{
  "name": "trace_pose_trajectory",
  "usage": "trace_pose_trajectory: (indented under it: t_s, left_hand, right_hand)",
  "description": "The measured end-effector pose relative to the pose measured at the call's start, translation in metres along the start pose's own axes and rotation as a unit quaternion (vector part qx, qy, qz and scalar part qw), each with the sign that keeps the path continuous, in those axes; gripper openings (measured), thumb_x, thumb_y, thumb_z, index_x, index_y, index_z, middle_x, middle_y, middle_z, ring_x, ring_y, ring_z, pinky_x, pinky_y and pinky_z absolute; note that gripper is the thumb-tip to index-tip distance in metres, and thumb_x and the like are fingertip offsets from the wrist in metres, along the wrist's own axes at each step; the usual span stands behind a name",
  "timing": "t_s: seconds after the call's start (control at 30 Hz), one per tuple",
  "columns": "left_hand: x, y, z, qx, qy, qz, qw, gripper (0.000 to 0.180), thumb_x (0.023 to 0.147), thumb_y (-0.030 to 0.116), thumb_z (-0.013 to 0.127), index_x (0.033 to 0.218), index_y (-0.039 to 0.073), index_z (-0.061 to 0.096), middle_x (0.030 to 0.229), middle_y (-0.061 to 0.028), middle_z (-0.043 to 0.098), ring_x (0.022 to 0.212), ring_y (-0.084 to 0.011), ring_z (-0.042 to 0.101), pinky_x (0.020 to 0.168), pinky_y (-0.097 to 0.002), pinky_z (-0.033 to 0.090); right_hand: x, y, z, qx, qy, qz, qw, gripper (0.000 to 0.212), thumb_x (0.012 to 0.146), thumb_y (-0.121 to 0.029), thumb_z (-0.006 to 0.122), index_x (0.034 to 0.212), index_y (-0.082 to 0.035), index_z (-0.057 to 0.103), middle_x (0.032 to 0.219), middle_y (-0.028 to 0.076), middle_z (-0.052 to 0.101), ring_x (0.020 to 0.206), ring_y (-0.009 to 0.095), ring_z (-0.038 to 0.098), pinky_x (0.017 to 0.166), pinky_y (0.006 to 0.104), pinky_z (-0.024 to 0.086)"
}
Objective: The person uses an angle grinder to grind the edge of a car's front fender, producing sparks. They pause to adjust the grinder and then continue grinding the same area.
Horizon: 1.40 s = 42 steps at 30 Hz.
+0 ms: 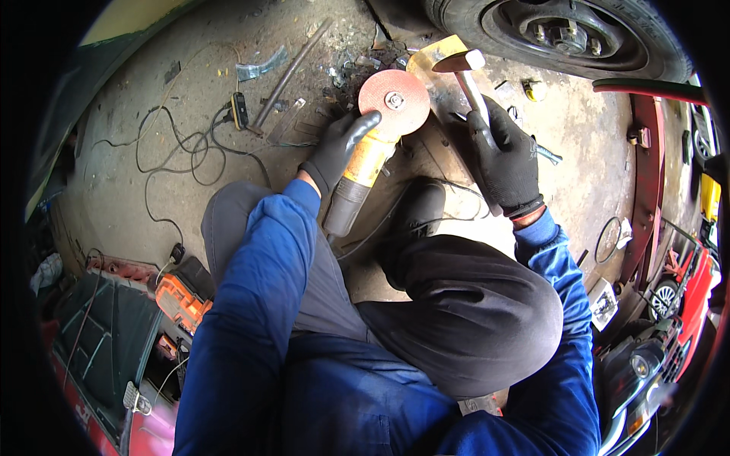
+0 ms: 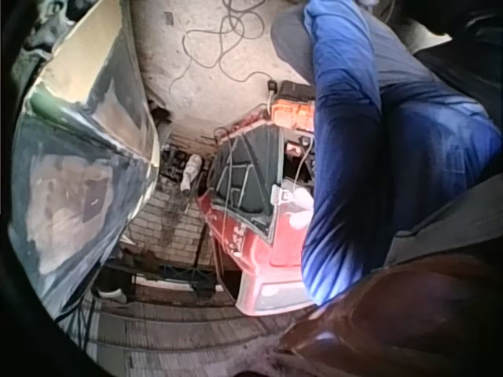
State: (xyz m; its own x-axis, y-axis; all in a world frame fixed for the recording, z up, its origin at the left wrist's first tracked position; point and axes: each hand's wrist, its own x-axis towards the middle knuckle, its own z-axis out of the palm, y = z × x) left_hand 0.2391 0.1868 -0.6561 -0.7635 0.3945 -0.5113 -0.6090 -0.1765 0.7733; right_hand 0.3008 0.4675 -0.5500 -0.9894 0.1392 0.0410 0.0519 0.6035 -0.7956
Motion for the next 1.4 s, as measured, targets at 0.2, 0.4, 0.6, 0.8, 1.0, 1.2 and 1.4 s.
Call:
trace_pose_trajectory:
  t_s: [0.2, 0.4, 0.6, 0.8, 1.0, 1.2, 1.4]
  left_hand:
    - [0.007, -0.001, -0.01, -0.003, -0.034, -0.072, 0.997, 0.054, 0.116, 0.046, 0.069, 0.144, 0.001, 0.07, 0.12, -0.0125, 0.082, 0.098, -0.0206, 0.083, 0.086, -0.0363, 0.068]
    - [0.012, -0.01, -0.013, -0.018, -0.034, -0.051, 0.998, 0.062, 0.115, 0.055, 0.069, 0.142, -0.001, 0.071, 0.115, -0.0125, 0.083, 0.091, -0.0205, 0.082, 0.082, -0.0351, 0.069]
    - [0.013, -0.009, -0.011, -0.016, -0.038, -0.044, 0.998, 0.064, 0.115, 0.056, 0.068, 0.142, -0.002, 0.071, 0.115, -0.0136, 0.083, 0.091, -0.021, 0.083, 0.083, -0.0352, 0.069]
    - [0.012, -0.007, -0.009, -0.004, -0.024, -0.043, 0.999, 0.063, 0.114, 0.055, 0.069, 0.141, -0.002, 0.071, 0.115, -0.0136, 0.083, 0.091, -0.0214, 0.083, 0.082, -0.036, 0.069]
    - [0.011, -0.009, -0.01, 0.0, -0.021, -0.036, 0.999, 0.063, 0.114, 0.055, 0.069, 0.14, -0.002, 0.072, 0.114, -0.013, 0.083, 0.091, -0.0209, 0.083, 0.082, -0.036, 0.069]
    - [0.012, -0.01, -0.01, -0.005, -0.025, -0.027, 0.999, 0.061, 0.114, 0.053, 0.069, 0.138, -0.002, 0.073, 0.113, -0.0139, 0.084, 0.09, -0.0217, 0.084, 0.082, -0.0358, 0.07]
    - [0.011, -0.007, -0.007, 0.0, -0.019, -0.029, 0.999, 0.059, 0.114, 0.054, 0.069, 0.134, -0.001, 0.075, 0.106, -0.0125, 0.084, 0.086, -0.0209, 0.083, 0.078, -0.0348, 0.069]
  right_hand:
    - [-0.001, 0.0, -0.002, -0.012, -0.008, -0.01, 1.0, 0.037, 0.114, -0.025, 0.074, 0.144, -0.003, 0.075, 0.113, 0.022, 0.085, 0.104, 0.033, 0.086, 0.089, 0.0405, 0.064]
    - [-0.001, 0.0, 0.001, -0.015, -0.012, -0.032, 0.999, 0.037, 0.113, -0.024, 0.075, 0.145, -0.004, 0.075, 0.115, 0.022, 0.085, 0.102, 0.033, 0.086, 0.088, 0.0403, 0.065]
    - [0.0, 0.001, 0.005, -0.013, -0.036, 0.002, 0.999, 0.038, 0.112, -0.025, 0.077, 0.144, -0.004, 0.076, 0.115, 0.024, 0.084, 0.101, 0.036, 0.085, 0.089, 0.0415, 0.065]
    - [0.001, 0.001, 0.005, -0.035, -0.002, -0.056, 0.998, 0.04, 0.111, -0.026, 0.078, 0.144, -0.004, 0.075, 0.116, 0.024, 0.083, 0.101, 0.037, 0.085, 0.087, 0.0429, 0.065]
    - [0.002, 0.001, 0.005, -0.056, -0.018, -0.031, 0.998, 0.04, 0.11, -0.028, 0.078, 0.143, -0.005, 0.076, 0.116, 0.024, 0.083, 0.101, 0.039, 0.084, 0.086, 0.0438, 0.065]
    - [0.002, 0.003, 0.005, -0.09, -0.023, -0.049, 0.995, 0.041, 0.11, -0.029, 0.079, 0.144, -0.005, 0.076, 0.119, 0.024, 0.083, 0.1, 0.039, 0.084, 0.085, 0.0436, 0.065]
    - [0.003, 0.005, 0.005, -0.099, -0.031, -0.039, 0.994, 0.041, 0.11, -0.028, 0.08, 0.144, -0.007, 0.076, 0.113, 0.021, 0.084, 0.096, 0.036, 0.085, 0.084, 0.0433, 0.065]
